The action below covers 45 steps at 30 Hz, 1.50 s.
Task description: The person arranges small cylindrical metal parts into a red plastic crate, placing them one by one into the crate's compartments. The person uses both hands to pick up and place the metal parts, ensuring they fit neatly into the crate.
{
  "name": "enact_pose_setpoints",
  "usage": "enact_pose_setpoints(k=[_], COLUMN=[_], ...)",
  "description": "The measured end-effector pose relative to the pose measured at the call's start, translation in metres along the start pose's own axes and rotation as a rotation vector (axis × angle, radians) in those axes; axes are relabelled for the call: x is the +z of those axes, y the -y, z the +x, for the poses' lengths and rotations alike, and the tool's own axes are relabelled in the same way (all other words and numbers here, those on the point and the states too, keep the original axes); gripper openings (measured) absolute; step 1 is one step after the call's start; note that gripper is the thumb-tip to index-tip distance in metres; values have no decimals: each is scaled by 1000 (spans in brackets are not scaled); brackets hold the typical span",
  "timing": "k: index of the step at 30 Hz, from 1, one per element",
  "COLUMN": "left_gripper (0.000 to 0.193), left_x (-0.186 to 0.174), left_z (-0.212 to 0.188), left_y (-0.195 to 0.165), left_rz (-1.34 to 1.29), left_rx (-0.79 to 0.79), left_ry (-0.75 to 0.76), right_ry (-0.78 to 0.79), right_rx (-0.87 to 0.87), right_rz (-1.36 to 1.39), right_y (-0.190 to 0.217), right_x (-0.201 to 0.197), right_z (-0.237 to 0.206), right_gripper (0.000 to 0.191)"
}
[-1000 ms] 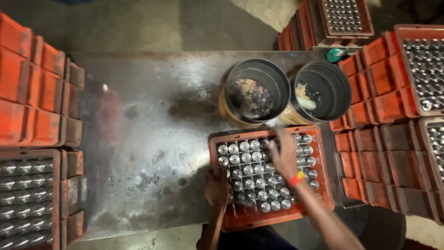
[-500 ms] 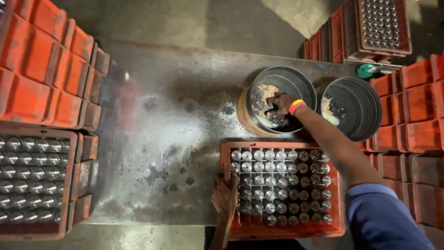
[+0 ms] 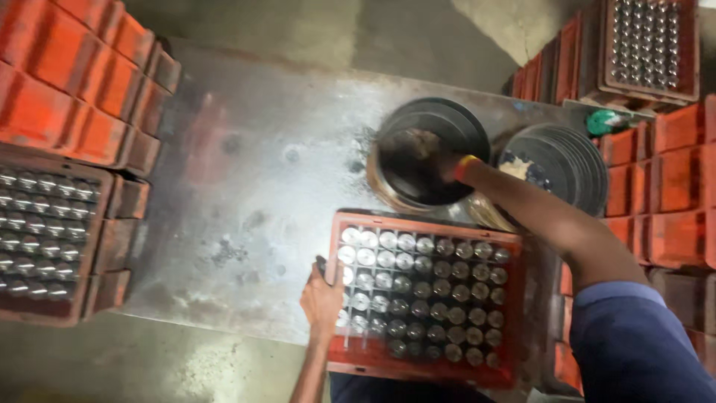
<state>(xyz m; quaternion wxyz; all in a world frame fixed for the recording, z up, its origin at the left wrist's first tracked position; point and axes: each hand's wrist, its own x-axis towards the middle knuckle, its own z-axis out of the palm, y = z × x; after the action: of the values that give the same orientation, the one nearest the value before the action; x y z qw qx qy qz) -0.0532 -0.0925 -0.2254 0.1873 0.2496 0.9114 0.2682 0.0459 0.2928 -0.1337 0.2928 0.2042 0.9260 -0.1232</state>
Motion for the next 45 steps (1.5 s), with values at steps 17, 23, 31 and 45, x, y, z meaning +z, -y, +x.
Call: enact_pose_setpoints(k=[17, 23, 31, 45], left_gripper=[67, 64, 62, 63], left_x=[11, 10, 11, 6], left_z=[-3, -3, -3, -4], left_y=[-18, -19, -15, -13], left_rz=[161, 146, 131, 83], left_rx=[-89, -69, -79, -56], left_ry=[26, 5, 35, 42], right_ry=[-474, -429, -22, -40], right_rx=[38, 5, -149, -407], right_rz=[-85, 24, -4, -32], right_y=[-34, -27, 8, 24], right_x=[34, 58, 70, 71], right_z=[9, 20, 25, 19], right_gripper=[47, 54, 46, 28])
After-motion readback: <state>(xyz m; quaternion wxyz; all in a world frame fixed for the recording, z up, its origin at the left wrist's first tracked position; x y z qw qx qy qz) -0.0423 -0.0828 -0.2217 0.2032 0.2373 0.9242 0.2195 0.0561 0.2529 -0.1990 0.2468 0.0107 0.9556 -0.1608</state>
